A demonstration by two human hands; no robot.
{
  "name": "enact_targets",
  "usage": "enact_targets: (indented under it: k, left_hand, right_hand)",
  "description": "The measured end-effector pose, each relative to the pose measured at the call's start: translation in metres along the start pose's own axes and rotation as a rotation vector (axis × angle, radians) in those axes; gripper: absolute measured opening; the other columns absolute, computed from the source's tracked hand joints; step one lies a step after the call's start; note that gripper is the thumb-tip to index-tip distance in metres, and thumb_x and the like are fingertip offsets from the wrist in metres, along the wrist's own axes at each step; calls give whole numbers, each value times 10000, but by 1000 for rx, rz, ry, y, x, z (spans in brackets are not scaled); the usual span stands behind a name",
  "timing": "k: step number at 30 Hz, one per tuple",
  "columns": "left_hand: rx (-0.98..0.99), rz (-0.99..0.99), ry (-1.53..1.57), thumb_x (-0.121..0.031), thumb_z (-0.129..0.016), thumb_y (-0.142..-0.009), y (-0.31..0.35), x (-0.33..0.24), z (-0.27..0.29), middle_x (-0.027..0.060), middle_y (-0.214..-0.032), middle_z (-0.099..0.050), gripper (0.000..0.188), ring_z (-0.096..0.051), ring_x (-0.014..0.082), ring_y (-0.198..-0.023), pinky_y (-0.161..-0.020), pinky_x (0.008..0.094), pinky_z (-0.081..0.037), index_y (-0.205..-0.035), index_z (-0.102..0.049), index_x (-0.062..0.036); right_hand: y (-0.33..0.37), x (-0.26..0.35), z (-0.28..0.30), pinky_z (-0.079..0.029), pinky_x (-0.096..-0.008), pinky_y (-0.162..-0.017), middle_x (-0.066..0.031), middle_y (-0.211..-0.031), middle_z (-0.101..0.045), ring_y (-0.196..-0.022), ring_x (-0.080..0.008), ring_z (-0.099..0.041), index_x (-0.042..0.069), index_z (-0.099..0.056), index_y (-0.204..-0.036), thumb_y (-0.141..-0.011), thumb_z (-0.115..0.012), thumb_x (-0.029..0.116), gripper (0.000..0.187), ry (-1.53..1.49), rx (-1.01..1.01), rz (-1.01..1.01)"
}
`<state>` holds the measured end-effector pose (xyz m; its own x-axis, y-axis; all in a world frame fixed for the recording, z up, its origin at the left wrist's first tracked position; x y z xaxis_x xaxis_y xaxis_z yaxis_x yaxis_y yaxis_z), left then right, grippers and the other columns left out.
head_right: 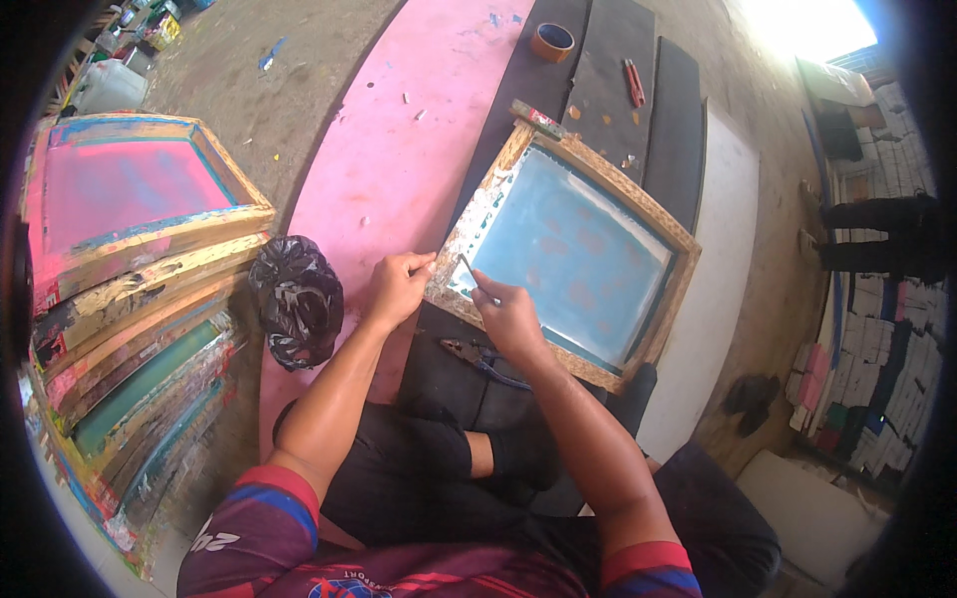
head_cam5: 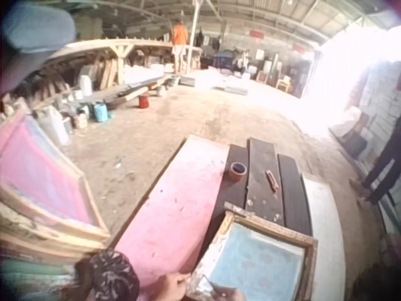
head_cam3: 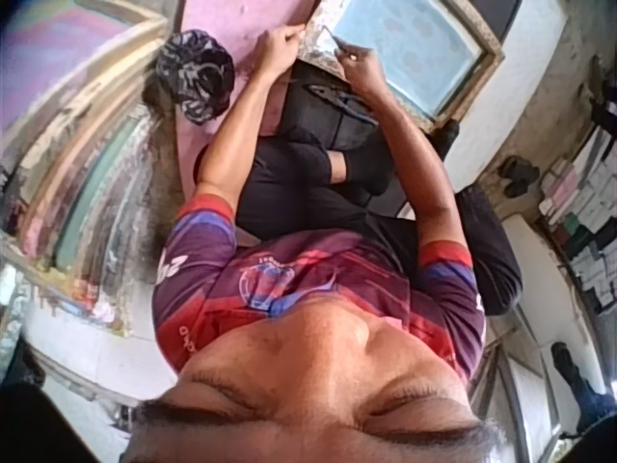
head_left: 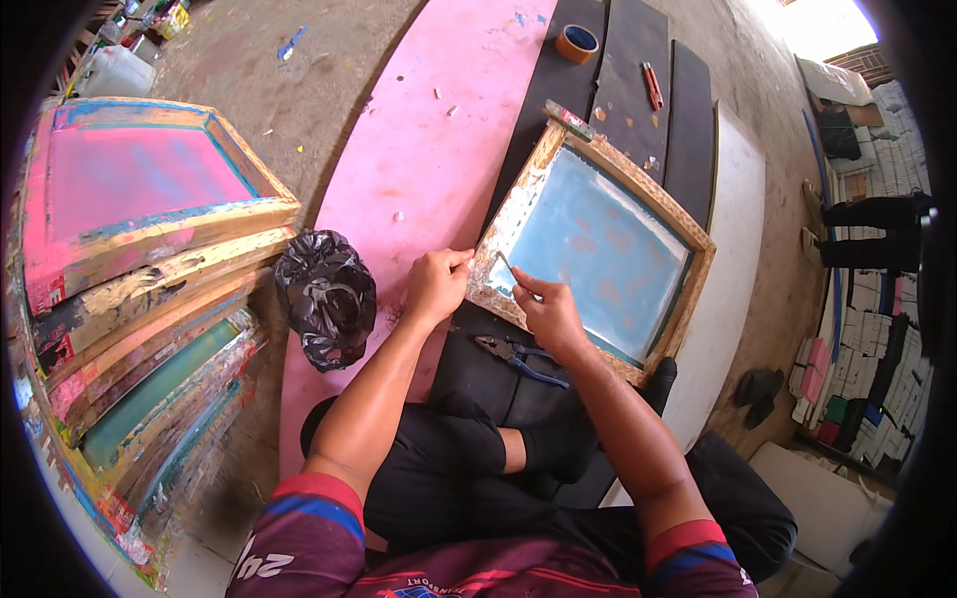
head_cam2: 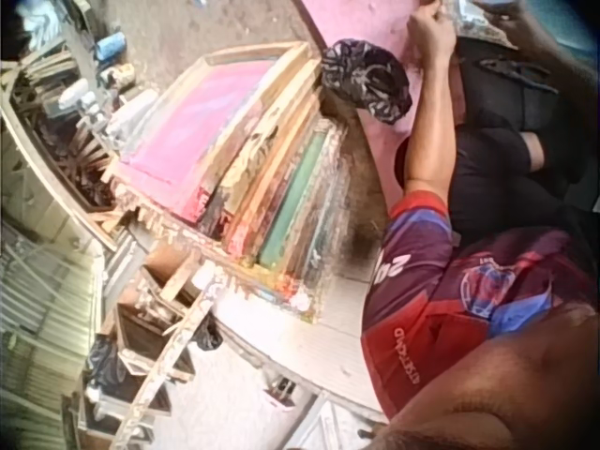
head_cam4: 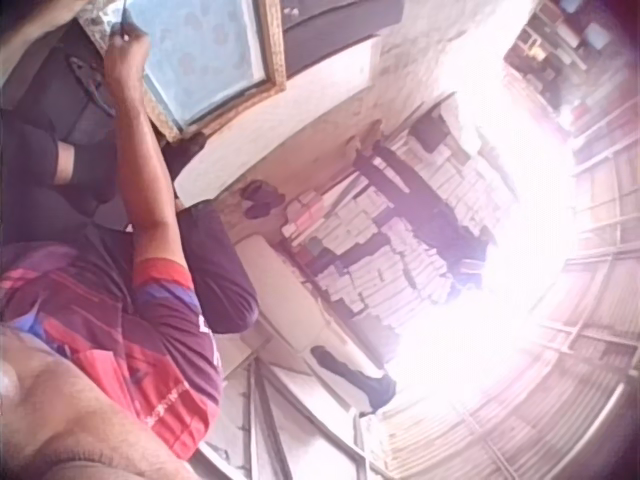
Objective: The person scrapes dried ink from the edges of a screen printing frame using a small metal tool. They work along the frame border, removing residue and occasionally wiping the tool on a nearby surface.
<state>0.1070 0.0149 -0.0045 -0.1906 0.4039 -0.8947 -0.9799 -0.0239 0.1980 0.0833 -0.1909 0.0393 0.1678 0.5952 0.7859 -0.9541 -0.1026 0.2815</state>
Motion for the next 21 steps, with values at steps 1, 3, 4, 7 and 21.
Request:
enact_targets:
  k: [1,3,4,7,21]
  left_hand:
    - [8,11,-7,-154,-743,-985,0,0,1,199,-1044,-812,278,-789,245,-909,-819,356,-583,-1197,-795,17]
    - [0,7,5,-154,-744,-982,0,3,1,204,-1050,-811,274,-792,258,-926,-831,359,-587,-1193,-798,13]
    - [-3,5,12,-154,-745,-980,0,4,0,207,-1053,-810,273,-794,264,-934,-837,360,-589,-1190,-800,11]
    - [3,14,-31,-144,-745,-975,1,0,4,212,-1068,-809,268,-796,283,-952,-851,369,-592,-1186,-801,11]
    - [45,72,-13,-142,-750,-970,0,-2,3,229,-1124,-801,287,-794,291,-1024,-901,368,-592,-1211,-796,7]
  right_hand:
    - [2,-7,0,-581,-435,-746,-183,-1001,-817,-830,-243,-773,56,-666,-1467,-1058,-697,198,434,-26,61,-123]
    - [4,12,3,-574,-444,-710,-181,-930,-811,-784,-238,-767,67,-682,-1458,-1060,-693,201,420,90,-46,131]
    - [8,5,0,-574,-451,-729,-212,-942,-801,-813,-311,-768,73,-670,-1469,-1059,-682,204,431,297,7,55]
    - [16,43,5,-553,-472,-702,-261,-887,-758,-806,-443,-761,106,-653,-1495,-1056,-661,209,452,582,79,-50]
    - [13,0,0,-325,-290,-421,31,-627,-507,-461,-76,-407,176,-698,-1470,-1119,-617,293,379,223,-88,174]
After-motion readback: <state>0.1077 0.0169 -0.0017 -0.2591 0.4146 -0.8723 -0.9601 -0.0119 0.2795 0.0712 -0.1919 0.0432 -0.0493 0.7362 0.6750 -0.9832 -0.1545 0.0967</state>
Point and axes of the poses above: each hand's wrist, its own y-axis away from the middle knuckle, its own z-axis out of the back of the hand, x = y × z, the point moved 8 cm from there along -y, towards the middle knuckle
